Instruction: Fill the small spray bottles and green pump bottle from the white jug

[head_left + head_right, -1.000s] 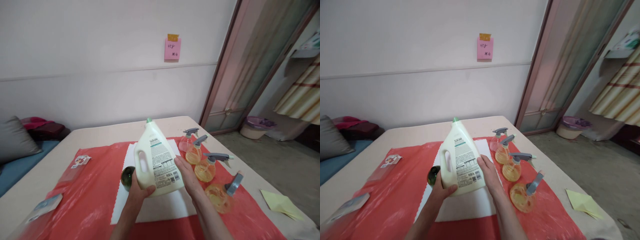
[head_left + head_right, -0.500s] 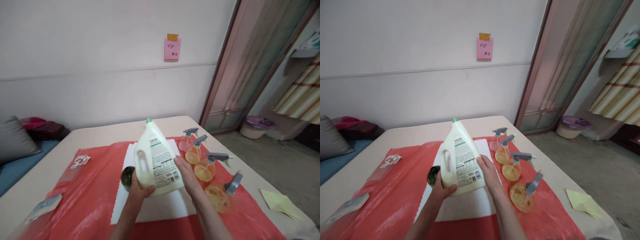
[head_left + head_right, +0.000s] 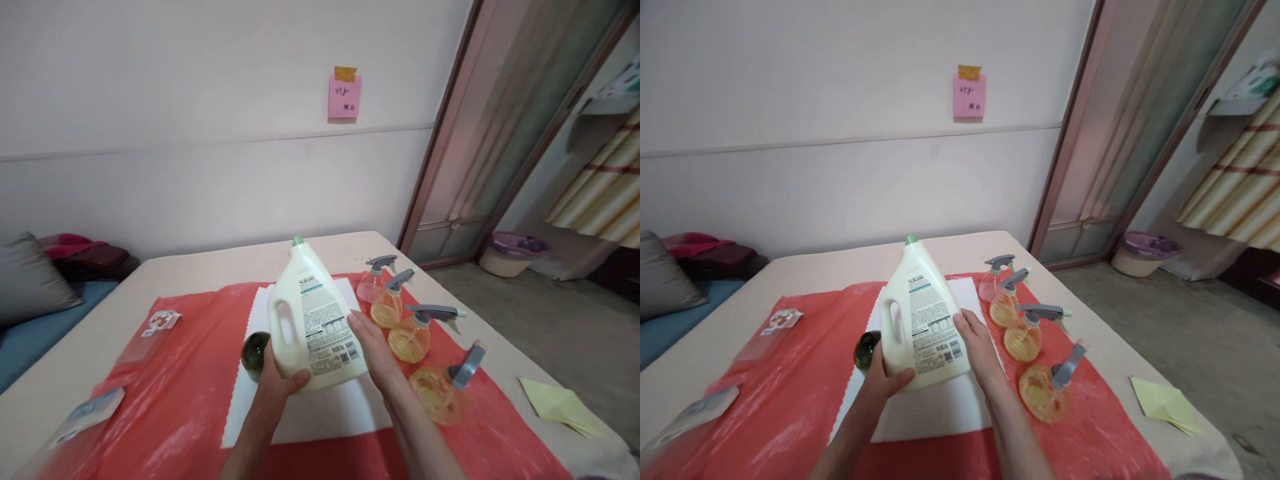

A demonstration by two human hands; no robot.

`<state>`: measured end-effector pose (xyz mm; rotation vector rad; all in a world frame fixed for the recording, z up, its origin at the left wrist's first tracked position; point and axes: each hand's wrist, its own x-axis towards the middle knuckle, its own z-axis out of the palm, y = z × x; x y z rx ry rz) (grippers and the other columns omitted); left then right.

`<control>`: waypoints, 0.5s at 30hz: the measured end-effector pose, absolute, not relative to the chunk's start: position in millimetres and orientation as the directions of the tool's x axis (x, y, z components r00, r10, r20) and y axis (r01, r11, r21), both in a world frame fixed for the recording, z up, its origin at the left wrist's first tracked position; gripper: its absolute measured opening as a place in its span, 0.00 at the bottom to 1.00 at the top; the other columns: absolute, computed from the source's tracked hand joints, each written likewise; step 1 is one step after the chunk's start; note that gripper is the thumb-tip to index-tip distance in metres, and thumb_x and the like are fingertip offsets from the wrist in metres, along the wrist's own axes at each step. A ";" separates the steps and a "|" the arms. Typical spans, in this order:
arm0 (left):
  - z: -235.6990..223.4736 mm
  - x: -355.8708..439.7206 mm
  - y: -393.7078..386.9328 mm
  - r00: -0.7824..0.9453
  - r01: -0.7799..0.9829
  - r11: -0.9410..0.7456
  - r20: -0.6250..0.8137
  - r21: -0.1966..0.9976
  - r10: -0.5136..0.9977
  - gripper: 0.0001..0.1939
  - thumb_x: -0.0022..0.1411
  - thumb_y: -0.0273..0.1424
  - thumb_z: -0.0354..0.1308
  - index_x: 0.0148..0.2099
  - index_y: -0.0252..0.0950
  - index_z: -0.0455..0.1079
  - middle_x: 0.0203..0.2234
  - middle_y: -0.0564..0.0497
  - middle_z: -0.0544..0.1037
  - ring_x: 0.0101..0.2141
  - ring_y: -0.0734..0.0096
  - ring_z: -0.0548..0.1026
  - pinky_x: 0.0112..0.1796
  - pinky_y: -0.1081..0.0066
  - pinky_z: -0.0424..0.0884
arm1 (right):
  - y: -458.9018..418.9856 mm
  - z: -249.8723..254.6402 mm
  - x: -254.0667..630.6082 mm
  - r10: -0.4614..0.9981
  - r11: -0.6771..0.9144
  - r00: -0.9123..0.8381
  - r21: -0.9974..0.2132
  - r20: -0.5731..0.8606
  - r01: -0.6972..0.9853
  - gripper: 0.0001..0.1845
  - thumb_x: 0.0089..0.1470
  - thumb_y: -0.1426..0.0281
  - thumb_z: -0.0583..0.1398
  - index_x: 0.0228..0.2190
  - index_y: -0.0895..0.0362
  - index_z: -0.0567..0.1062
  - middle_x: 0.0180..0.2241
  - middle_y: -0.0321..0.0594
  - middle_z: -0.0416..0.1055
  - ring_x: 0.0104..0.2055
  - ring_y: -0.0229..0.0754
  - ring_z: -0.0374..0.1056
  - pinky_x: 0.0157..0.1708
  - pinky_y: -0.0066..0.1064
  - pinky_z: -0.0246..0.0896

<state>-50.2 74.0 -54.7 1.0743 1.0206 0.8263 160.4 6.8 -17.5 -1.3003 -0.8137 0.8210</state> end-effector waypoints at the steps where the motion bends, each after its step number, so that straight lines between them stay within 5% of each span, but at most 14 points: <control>1: -54.1 -50.1 73.6 0.326 -0.051 0.277 -0.246 0.960 0.913 0.64 0.34 0.38 0.79 0.70 0.41 0.51 0.54 0.42 0.74 0.55 0.47 0.72 0.51 0.60 0.73 | 6.5 -17.6 160.5 0.873 0.086 0.486 -0.995 0.048 -0.056 0.29 0.57 0.44 0.61 0.46 0.54 0.78 0.44 0.41 0.78 0.44 0.52 0.70 0.44 0.39 0.62; 15: -56.2 -47.6 72.8 0.279 -0.072 0.259 -0.230 0.963 0.932 0.62 0.31 0.36 0.79 0.69 0.40 0.55 0.53 0.44 0.75 0.54 0.48 0.73 0.48 0.65 0.73 | 6.8 -14.6 159.5 0.875 0.091 0.482 -0.994 0.050 -0.062 0.28 0.57 0.45 0.61 0.45 0.55 0.78 0.44 0.41 0.78 0.45 0.51 0.69 0.45 0.39 0.62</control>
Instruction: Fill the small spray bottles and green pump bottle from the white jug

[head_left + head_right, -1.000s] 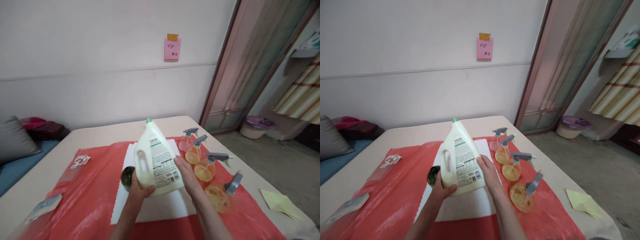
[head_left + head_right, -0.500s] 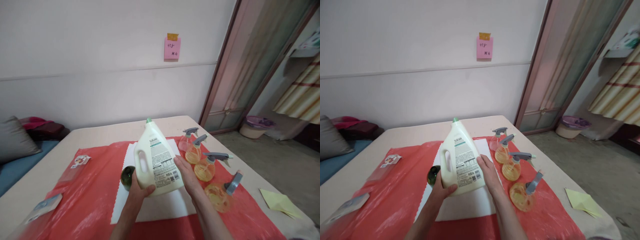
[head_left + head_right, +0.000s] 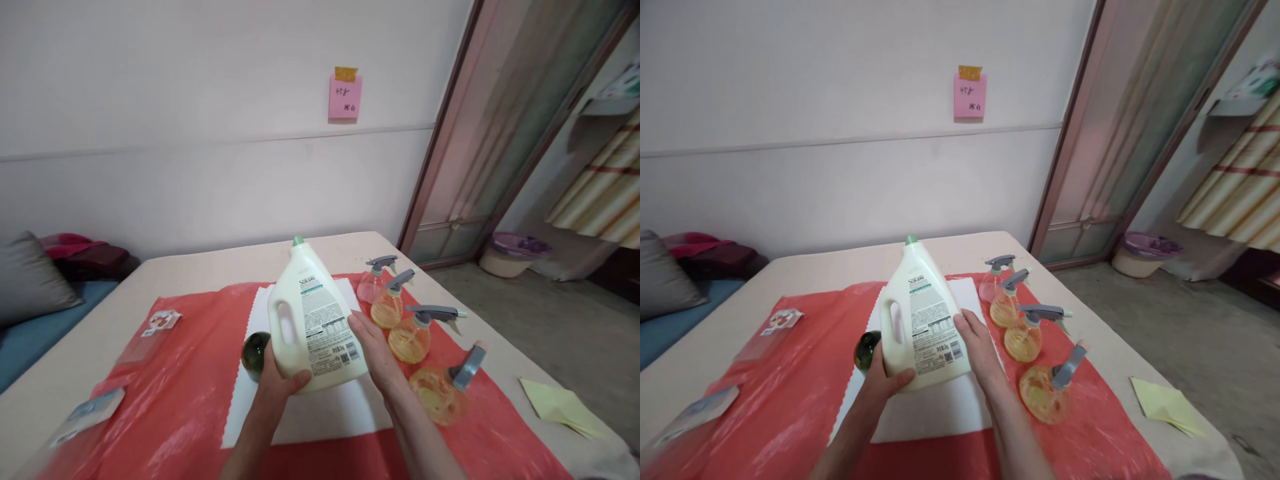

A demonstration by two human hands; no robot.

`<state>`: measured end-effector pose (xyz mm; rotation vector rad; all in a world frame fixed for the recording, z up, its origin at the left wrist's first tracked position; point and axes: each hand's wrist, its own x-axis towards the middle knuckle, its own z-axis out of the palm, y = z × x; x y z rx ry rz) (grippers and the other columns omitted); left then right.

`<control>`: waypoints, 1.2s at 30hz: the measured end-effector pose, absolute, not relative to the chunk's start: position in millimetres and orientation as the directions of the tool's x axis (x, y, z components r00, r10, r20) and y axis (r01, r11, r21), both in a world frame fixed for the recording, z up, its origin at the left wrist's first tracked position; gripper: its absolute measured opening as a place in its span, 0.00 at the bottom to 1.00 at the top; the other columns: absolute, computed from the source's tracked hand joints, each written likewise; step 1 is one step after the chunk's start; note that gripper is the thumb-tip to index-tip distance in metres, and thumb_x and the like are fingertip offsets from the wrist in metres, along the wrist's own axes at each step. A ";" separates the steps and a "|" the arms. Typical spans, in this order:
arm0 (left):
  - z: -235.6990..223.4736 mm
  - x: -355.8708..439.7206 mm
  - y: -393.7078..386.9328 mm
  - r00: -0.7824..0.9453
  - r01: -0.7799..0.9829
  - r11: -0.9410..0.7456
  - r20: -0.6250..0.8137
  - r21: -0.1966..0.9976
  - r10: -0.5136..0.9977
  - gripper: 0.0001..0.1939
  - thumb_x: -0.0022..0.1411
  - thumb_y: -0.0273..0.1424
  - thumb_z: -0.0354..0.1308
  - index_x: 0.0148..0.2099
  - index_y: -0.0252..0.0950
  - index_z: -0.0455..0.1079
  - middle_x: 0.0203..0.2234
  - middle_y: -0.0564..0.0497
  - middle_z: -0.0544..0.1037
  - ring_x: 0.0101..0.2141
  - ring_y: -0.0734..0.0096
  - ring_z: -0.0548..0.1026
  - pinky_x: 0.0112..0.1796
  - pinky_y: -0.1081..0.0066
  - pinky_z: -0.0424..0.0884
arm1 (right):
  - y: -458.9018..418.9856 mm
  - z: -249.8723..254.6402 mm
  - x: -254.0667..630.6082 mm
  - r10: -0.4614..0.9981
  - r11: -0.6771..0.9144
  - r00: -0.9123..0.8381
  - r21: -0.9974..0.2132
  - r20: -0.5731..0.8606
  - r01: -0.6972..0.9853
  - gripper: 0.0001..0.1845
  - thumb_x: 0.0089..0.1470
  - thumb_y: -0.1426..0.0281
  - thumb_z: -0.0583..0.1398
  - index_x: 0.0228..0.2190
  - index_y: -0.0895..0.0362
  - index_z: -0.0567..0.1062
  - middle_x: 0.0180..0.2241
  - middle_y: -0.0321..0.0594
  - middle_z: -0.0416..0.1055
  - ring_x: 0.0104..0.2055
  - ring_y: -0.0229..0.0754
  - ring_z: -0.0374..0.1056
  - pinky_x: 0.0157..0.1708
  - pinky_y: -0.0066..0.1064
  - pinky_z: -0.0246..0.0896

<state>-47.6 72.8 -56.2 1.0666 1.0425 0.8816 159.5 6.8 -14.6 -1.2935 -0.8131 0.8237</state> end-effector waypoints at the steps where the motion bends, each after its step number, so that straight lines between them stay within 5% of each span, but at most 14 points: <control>1: -56.1 -47.8 72.8 0.282 -0.067 0.262 -0.234 0.963 0.931 0.62 0.32 0.36 0.79 0.69 0.41 0.55 0.53 0.44 0.75 0.53 0.48 0.73 0.48 0.65 0.73 | 7.0 -15.3 159.9 0.875 0.092 0.481 -0.994 0.051 -0.061 0.28 0.57 0.45 0.61 0.46 0.54 0.78 0.43 0.41 0.78 0.45 0.51 0.69 0.45 0.39 0.62; 36: -54.9 -48.0 72.5 0.322 -0.062 0.276 -0.243 0.959 0.915 0.63 0.34 0.37 0.79 0.70 0.40 0.51 0.54 0.43 0.74 0.55 0.47 0.73 0.50 0.62 0.74 | 6.0 -13.7 159.3 0.871 0.059 0.490 -0.997 0.030 -0.045 0.29 0.57 0.44 0.60 0.45 0.55 0.78 0.42 0.41 0.78 0.42 0.50 0.69 0.42 0.38 0.62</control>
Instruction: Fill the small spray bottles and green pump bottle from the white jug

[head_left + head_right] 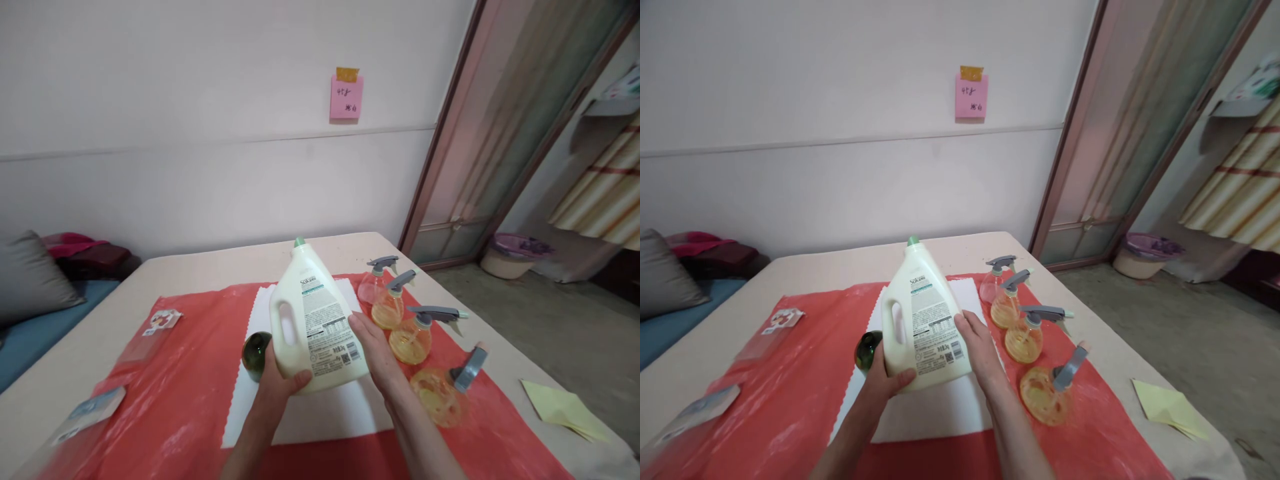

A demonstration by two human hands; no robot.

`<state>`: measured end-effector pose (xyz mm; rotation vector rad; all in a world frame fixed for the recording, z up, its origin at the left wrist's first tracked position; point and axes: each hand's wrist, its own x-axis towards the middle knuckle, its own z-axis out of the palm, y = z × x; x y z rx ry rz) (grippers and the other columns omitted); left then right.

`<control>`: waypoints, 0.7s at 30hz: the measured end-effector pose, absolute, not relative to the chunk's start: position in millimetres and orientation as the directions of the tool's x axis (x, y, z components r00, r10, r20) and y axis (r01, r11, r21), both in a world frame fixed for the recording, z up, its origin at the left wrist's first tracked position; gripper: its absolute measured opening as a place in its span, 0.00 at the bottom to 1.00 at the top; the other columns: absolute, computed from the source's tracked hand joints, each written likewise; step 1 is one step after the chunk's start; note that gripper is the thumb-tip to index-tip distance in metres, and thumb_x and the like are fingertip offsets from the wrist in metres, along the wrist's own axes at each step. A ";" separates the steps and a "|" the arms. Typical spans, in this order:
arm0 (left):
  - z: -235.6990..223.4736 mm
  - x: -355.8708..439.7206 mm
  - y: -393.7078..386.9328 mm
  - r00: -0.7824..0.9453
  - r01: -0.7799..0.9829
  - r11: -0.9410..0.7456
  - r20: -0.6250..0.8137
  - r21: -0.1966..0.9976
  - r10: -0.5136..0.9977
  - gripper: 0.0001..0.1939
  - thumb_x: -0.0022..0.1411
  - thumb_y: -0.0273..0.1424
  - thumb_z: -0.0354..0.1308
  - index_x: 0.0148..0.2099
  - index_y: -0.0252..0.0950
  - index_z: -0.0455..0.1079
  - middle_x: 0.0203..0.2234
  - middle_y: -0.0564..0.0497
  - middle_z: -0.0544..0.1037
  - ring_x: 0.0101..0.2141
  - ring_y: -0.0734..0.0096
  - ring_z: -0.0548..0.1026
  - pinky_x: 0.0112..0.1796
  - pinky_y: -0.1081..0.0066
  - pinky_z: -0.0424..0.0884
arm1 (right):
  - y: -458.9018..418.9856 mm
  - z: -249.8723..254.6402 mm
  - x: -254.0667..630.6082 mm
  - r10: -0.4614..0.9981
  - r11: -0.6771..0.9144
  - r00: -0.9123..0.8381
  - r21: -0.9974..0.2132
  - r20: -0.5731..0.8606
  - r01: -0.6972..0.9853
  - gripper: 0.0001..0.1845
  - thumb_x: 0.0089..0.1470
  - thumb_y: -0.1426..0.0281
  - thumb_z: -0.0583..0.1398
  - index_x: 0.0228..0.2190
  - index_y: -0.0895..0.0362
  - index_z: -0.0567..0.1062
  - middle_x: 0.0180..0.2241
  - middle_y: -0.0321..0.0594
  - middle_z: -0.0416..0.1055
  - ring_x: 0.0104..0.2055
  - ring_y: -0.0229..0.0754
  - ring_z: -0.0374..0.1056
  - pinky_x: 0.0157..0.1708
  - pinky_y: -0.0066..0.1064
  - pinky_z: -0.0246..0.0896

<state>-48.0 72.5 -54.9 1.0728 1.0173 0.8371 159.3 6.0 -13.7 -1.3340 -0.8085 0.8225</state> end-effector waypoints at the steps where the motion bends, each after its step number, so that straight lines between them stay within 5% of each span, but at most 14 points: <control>1: -55.3 -48.1 72.6 0.322 -0.064 0.274 -0.240 0.960 0.916 0.63 0.34 0.38 0.79 0.70 0.40 0.51 0.54 0.42 0.74 0.55 0.47 0.73 0.50 0.62 0.74 | 6.2 -14.2 159.5 0.872 0.060 0.488 -0.997 0.029 -0.047 0.29 0.57 0.44 0.60 0.45 0.55 0.78 0.42 0.41 0.78 0.42 0.50 0.69 0.42 0.38 0.62; 21: -54.5 -47.0 72.1 0.327 -0.082 0.291 -0.250 0.953 0.911 0.62 0.33 0.38 0.79 0.68 0.41 0.53 0.54 0.42 0.75 0.54 0.49 0.73 0.50 0.61 0.73 | 5.4 -15.1 162.5 0.879 0.067 0.473 -0.998 0.058 -0.003 0.28 0.54 0.47 0.64 0.47 0.55 0.77 0.45 0.41 0.78 0.44 0.52 0.71 0.43 0.39 0.64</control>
